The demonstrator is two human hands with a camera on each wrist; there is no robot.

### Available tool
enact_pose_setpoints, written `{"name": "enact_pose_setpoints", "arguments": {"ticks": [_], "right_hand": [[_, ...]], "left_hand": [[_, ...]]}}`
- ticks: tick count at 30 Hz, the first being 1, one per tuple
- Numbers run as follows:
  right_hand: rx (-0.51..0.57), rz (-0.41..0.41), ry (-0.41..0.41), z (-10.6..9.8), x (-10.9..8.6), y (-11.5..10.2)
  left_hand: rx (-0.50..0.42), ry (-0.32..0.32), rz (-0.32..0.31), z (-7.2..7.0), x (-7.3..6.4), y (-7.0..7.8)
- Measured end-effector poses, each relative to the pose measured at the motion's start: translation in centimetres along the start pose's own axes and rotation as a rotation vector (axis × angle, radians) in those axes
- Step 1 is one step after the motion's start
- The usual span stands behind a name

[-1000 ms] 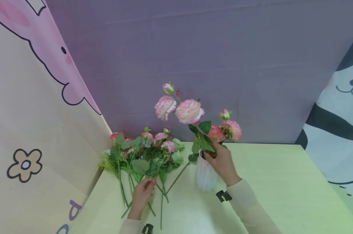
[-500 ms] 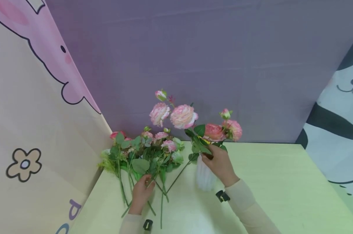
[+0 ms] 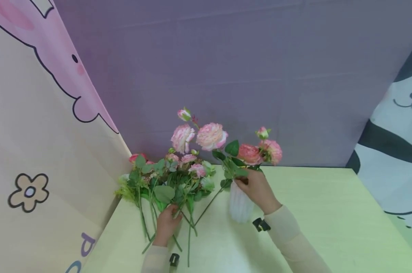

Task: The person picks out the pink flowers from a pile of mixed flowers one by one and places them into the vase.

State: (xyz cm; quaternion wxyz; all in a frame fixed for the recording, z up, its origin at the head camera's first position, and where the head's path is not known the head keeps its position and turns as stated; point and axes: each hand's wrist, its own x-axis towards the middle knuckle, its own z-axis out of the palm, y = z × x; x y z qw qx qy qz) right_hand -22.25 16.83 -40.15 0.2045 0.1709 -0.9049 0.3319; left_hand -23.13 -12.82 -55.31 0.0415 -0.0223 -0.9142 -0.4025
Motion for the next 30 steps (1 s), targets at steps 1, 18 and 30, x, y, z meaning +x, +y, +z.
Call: {"name": "enact_pose_setpoints", "arguments": {"ticks": [1, 18, 30], "right_hand": [[0.003, 0.007, -0.013, -0.1, 0.0, 0.0], [0.033, 0.024, -0.037, -0.3, 0.1, 0.0], [0.053, 0.034, 0.003, -0.1, -0.2, -0.1]], "left_hand": [[0.003, -0.002, -0.004, 0.0, 0.1, 0.0], [0.071, -0.035, -0.037, 0.7, 1.1, -0.9], [0.102, -0.036, -0.026, 0.9, 1.3, -1.5]]}}
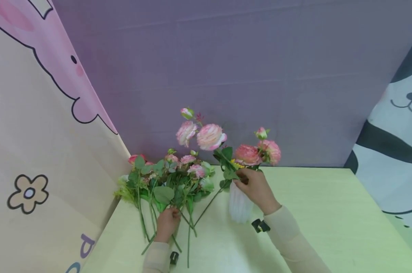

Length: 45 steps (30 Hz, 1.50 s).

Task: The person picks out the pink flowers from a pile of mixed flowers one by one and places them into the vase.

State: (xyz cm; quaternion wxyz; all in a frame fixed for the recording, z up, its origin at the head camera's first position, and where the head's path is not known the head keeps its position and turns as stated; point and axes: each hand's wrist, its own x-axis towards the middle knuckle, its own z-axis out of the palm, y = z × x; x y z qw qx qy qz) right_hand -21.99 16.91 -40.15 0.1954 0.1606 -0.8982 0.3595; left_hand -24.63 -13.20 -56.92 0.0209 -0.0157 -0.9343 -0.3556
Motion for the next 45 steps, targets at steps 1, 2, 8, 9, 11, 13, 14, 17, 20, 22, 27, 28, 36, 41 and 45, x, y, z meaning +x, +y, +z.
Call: {"name": "enact_pose_setpoints", "arguments": {"ticks": [1, 2, 8, 9, 11, 13, 14, 17, 20, 22, 27, 28, 36, 41, 45], "right_hand": [[-0.004, -0.005, 0.008, 0.0, 0.0, -0.1], [-0.004, -0.008, 0.016, 0.0, -0.1, -0.1], [0.038, -0.026, 0.063, 0.0, -0.3, -0.2], [0.045, -0.029, 0.071, 0.0, -0.3, -0.2], [0.054, -0.039, 0.087, -0.1, -0.3, -0.2], [0.058, -0.053, 0.102, -0.1, -0.4, -0.2], [0.058, -0.061, 0.109, -0.1, -0.4, -0.2], [0.05, -0.067, 0.117, -0.1, -0.5, 0.0], [0.04, -0.055, 0.12, -0.2, -0.7, 0.1], [0.04, -0.046, 0.127, -0.3, -0.8, 0.1], [0.071, -0.08, 0.168, -0.8, -1.2, 0.1], [0.075, -0.091, 0.178, -0.9, -1.3, 0.2], [0.16, -0.055, 0.203, -1.3, -2.1, 0.9], [0.229, 0.002, 0.224, -2.1, -2.9, 0.6], [0.309, 0.023, 0.26, -2.4, -3.7, 0.6]], "left_hand": [[0.0, -0.003, -0.004, 0.0, 0.0, 0.0], [-0.001, -0.005, -0.008, 0.0, 0.0, 0.0], [-0.011, -0.025, 0.003, -0.2, -0.4, 0.1], [-0.01, -0.029, 0.008, -0.2, -0.4, 0.2], [-0.009, -0.036, 0.012, -0.2, -0.5, 0.2], [-0.007, -0.037, 0.012, -0.3, -0.5, 0.3], [-0.005, -0.036, 0.011, -0.3, -0.5, 0.3], [0.003, -0.032, 0.015, -0.3, -0.5, 0.3], [0.015, -0.031, 0.024, -0.3, -0.5, 0.4], [0.031, -0.029, 0.043, -0.3, -0.5, 0.4], [0.042, -0.038, 0.055, -0.4, -0.7, 0.8], [0.038, -0.042, 0.052, -0.4, -0.7, 0.9], [-0.01, -0.076, 0.017, -0.4, -0.7, 1.2], [-0.003, -0.076, 0.05, -0.3, -0.9, 1.3], [-0.033, -0.078, 0.047, -0.3, -1.1, 1.6]]}}
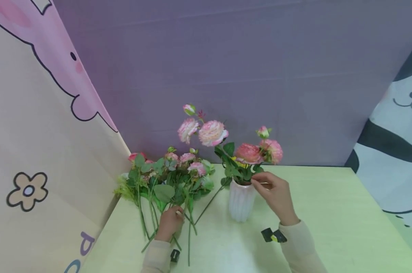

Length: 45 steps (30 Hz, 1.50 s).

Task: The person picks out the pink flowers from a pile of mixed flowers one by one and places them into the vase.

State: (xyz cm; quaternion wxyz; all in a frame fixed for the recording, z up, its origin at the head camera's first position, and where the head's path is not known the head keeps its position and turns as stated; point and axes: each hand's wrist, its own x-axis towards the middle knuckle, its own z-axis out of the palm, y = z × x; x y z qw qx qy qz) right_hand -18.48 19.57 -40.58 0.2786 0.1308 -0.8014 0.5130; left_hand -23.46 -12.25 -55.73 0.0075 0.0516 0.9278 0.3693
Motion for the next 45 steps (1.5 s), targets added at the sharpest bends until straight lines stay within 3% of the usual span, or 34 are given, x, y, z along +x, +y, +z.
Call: {"name": "enact_pose_setpoints", "arguments": {"ticks": [5, 16, 27, 32, 40, 45], "right_hand": [[0.053, 0.067, 0.022, -0.4, -1.0, 1.9], [0.031, 0.206, 0.026, -0.2, -3.2, 3.1], [0.053, 0.3, 0.015, 1.1, -5.6, 4.8], [0.036, 0.349, -0.001, 1.3, -6.3, 5.1], [0.009, 0.496, -0.059, 1.6, -6.8, 4.9], [0.012, 0.507, -0.079, 1.8, -7.5, 4.9]], "left_hand": [[-0.018, 0.003, 0.013, -0.1, -0.1, 0.4], [-0.041, 0.051, 0.032, -0.5, -0.4, 1.2], [-0.103, 0.105, 0.007, -1.0, -1.1, 1.9], [-0.133, 0.135, 0.027, -1.2, -1.8, 2.5], [-0.149, 0.211, 0.032, -0.9, -2.2, 2.9], [-0.172, 0.257, 0.068, -0.8, -2.6, 3.3]]}}
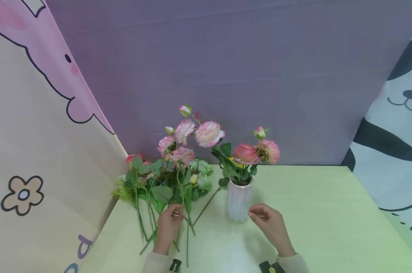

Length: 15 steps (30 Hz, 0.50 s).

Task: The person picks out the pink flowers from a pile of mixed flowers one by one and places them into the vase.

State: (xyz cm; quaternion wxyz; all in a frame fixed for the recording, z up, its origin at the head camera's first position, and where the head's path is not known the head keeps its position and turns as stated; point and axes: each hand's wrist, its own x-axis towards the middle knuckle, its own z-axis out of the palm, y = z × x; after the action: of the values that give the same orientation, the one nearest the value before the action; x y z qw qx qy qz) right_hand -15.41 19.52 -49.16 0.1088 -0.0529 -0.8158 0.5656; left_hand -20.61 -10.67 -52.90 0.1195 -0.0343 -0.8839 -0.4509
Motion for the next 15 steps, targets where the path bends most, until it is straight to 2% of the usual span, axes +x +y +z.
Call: {"name": "enact_pose_setpoints", "arguments": {"ticks": [10, 15], "right_hand": [[0.011, -0.046, -0.044, 0.4, -0.6, 0.6], [0.044, -0.07, -0.046, 0.7, -0.8, 0.7]], "left_hand": [[-0.031, 0.032, 0.04, 0.0, -0.9, 0.7], [-0.023, 0.034, 0.014, -0.5, -1.3, 1.1]]}}
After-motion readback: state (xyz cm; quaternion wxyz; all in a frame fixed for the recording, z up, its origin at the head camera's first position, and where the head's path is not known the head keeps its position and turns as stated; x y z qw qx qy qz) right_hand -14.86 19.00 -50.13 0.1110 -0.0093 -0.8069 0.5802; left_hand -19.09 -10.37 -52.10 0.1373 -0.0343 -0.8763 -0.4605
